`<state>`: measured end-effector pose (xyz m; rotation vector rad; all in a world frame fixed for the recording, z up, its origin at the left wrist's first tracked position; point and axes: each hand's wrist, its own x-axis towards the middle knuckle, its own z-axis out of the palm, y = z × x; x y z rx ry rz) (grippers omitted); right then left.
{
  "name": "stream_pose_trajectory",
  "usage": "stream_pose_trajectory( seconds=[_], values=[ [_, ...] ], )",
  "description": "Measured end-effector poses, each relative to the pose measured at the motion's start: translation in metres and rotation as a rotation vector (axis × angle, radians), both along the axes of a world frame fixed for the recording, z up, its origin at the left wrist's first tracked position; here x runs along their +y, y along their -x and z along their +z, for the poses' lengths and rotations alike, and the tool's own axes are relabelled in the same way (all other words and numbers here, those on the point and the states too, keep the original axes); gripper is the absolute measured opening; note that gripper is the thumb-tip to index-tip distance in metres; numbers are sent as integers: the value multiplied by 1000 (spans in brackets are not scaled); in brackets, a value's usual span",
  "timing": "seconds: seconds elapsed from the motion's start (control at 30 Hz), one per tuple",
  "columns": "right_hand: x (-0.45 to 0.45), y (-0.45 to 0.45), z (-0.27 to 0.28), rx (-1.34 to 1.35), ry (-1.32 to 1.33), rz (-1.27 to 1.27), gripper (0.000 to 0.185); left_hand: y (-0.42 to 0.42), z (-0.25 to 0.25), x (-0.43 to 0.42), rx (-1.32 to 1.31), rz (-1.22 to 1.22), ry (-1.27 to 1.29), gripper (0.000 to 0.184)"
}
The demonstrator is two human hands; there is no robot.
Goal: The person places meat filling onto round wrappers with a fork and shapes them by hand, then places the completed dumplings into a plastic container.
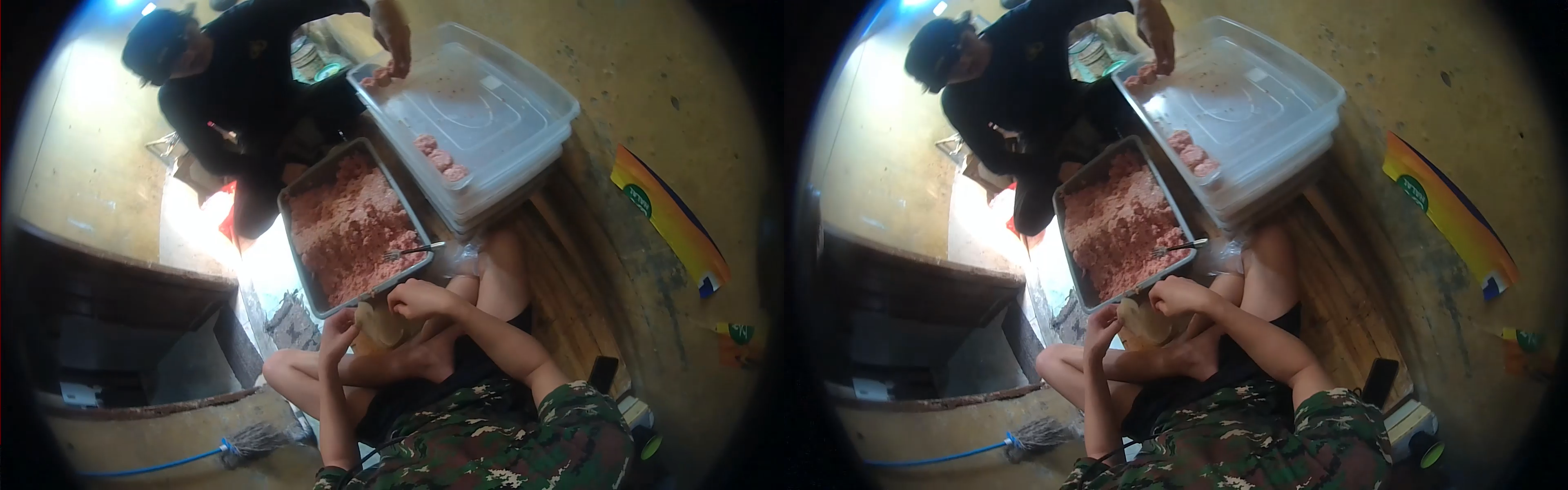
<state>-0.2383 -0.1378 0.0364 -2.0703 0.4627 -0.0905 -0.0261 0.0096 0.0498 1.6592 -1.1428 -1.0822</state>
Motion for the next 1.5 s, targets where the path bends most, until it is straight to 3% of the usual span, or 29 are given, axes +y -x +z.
stream_pose_trajectory(
  seconds=[0.07, 0.13, 0.2, 0.23, 0.27, 0.33, 0.37, 0.47, 0.6, 0.73, 0.8, 0.87, 1.03, 1.1, 1.17, 1.2, 1.27, 1.3, 1.5],
  values=[
    [0, -2, -10, -47, -10, -56, 19, -11, -17, 7, 178, -46, -65, 14],
    [0, -3, -8, 21, 21, 25, 25, -15, -29, 13, 168, -59, -16, 19],
    [10, -8, -23, -118, -54, -66, 38, 1, -22, 11, 582, 1, 63, 28],
    [12, -10, -28, -184, -106, 23, 47, 1, -25, 12, 716, 1, 105, 34],
    [14, -17, -36, -182, -94, 43, 47, 1, -27, 14, 716, 14, 124, 34],
    [15, -29, -44, -230, -462, 266, 46, 2, -23, 14, 857, 73, 166, 35],
    [12, -29, -48, -158, -463, 291, 40, 2, -20, 18, 861, 79, 180, 35],
    [23, -30, -26, -21, -673, 181, 30, 3, -13, 27, 1057, 190, 344, 39],
    [35, -36, -18, -134, -711, 59, 23, 5, -18, 31, 1342, 295, 491, 46],
    [23, -27, -50, 54, -605, 51, 28, -8, -20, 38, 1521, 360, 628, 51],
    [32, -17, -56, 115, -520, 49, 30, -19, -22, 42, 1499, 327, 688, 58],
    [58, -12, -20, 424, 455, -223, 34, -21, -2, 46, 1532, 232, 764, 63],
    [110, -56, 16, -425, 195, -134, 24, -27, 50, 66, 1372, 202, 968, 70],
    [157, -78, 35, -475, 4, -137, 20, -32, 63, 78, 1330, 169, 1014, 72],
    [195, -99, 31, -697, -33, -34, 19, -39, 75, 91, 1214, 145, 1107, 71],
    [216, -102, 27, -652, -70, -32, 20, -44, 76, 98, 1212, 138, 1106, 71],
    [235, -102, 25, -827, 267, -17, 21, -52, 72, 118, 1173, 183, 1157, 75],
    [240, -99, 23, -828, 264, -19, 21, -53, 72, 128, 1191, 52, 1196, 71],
    [262, -75, 20, -847, 473, 30, 20, -46, 72, 172, 1150, 103, 1225, 62]
  ],
)
